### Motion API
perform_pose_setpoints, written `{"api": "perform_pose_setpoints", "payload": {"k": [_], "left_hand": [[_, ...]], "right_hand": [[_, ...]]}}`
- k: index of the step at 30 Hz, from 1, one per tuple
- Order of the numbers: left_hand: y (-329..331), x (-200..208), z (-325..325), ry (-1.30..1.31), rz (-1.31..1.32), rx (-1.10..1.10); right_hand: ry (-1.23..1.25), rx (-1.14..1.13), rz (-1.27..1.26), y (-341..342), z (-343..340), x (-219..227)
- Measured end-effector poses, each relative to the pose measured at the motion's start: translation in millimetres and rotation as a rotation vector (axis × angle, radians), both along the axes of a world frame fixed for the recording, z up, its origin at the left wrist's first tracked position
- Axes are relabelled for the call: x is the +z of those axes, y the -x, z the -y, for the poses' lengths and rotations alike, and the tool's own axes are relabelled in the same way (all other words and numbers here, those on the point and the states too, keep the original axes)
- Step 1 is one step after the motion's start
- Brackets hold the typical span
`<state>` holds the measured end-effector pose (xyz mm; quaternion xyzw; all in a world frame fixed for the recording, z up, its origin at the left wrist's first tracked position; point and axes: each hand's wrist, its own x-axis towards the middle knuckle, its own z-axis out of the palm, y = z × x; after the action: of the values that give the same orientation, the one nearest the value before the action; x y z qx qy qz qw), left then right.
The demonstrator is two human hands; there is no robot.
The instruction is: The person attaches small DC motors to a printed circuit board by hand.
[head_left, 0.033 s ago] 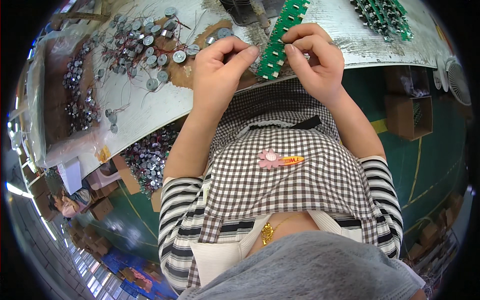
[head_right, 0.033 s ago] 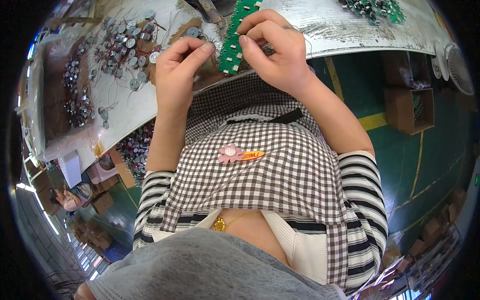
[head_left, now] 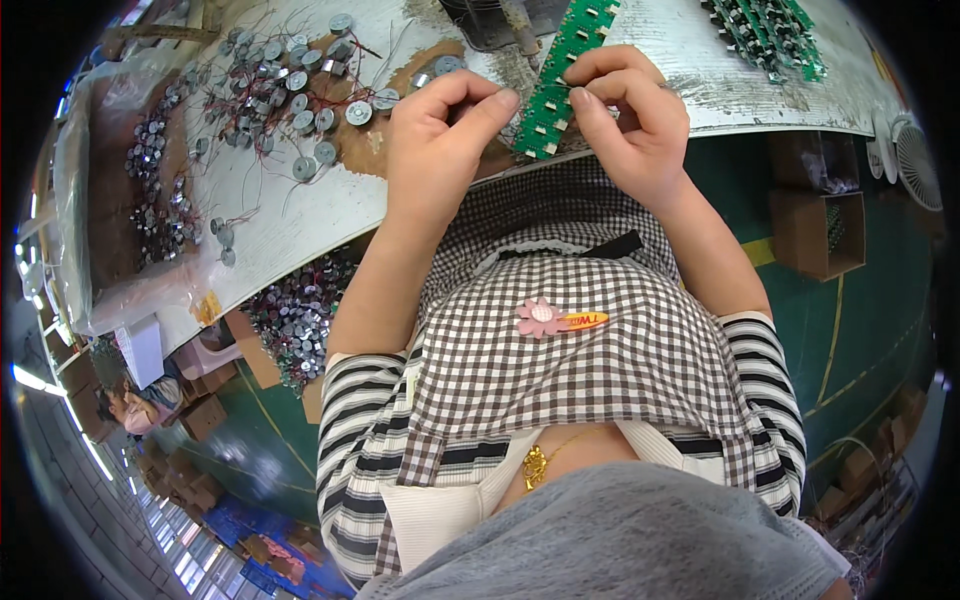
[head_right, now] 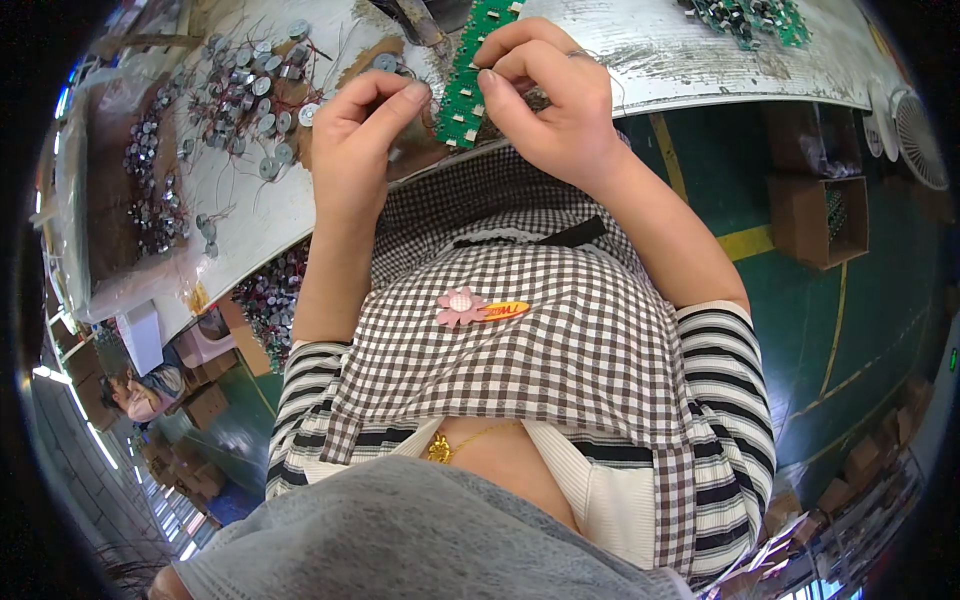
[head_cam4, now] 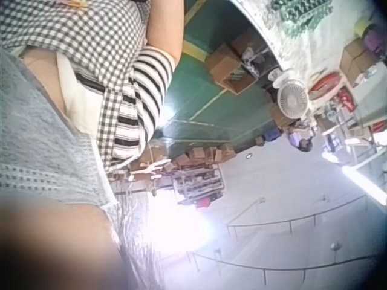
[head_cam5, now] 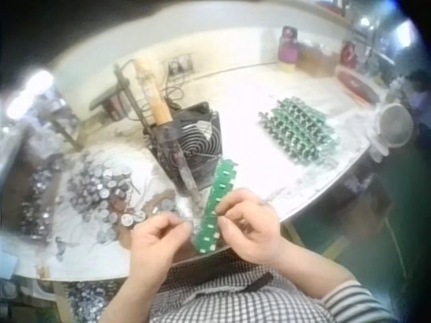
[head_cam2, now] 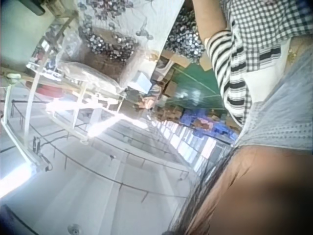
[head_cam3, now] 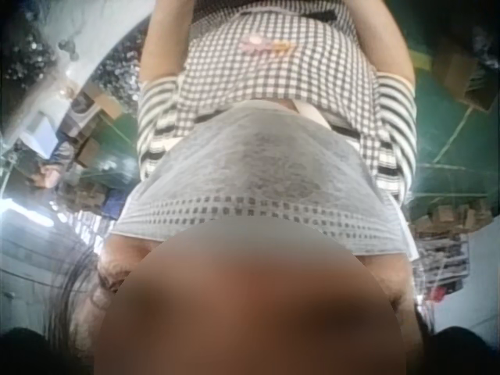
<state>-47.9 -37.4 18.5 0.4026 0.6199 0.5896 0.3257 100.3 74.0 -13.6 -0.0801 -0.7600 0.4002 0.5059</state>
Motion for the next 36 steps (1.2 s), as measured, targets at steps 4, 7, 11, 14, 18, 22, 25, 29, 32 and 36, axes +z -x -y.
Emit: {"api": "perform_pose_setpoints", "payload": {"k": [4,7,11,14,18,22,25,29,32,36], "left_hand": [[-1.2,-4.2,-6.0,-0.096,-0.090,0.018],[-5.7,-0.6,-10.5,-0.132,0.013,0.019],[-4.9,5.5,-10.6,-0.001,0.096,-0.043],[-5.2,5.7,-12.4,-0.038,0.095,-0.030],[-3.7,8.9,-13.5,0.008,0.113,-0.065],[-3.9,9.2,-16.2,-0.014,0.130,-0.073],[-2.7,7.9,-17.8,0.009,0.114,-0.050],[-3.2,10.0,-21.8,-0.030,0.122,-0.039],[-3.7,4.4,-21.1,-0.064,0.057,-0.027],[-4.9,0.8,-14.8,-0.022,-0.030,-0.034]], "right_hand": [[0.030,0.056,-0.021,-0.1,1.8,2.5],[0.039,0.100,0.001,-0.4,1.2,5.5],[0.000,0.092,0.024,-1.0,-1.9,5.9],[-0.004,0.087,0.023,-1.6,-2.3,4.7],[0.015,0.088,0.005,-1.2,-3.9,1.6],[0.063,0.099,0.007,-0.7,-4.5,2.3],[0.048,0.092,0.013,0.2,-4.9,2.9],[-0.016,0.074,0.012,1.6,-10.1,7.4],[-0.039,0.091,0.041,-2.0,-8.2,4.7],[-0.034,0.102,0.040,-4.7,-2.7,1.9]]}}
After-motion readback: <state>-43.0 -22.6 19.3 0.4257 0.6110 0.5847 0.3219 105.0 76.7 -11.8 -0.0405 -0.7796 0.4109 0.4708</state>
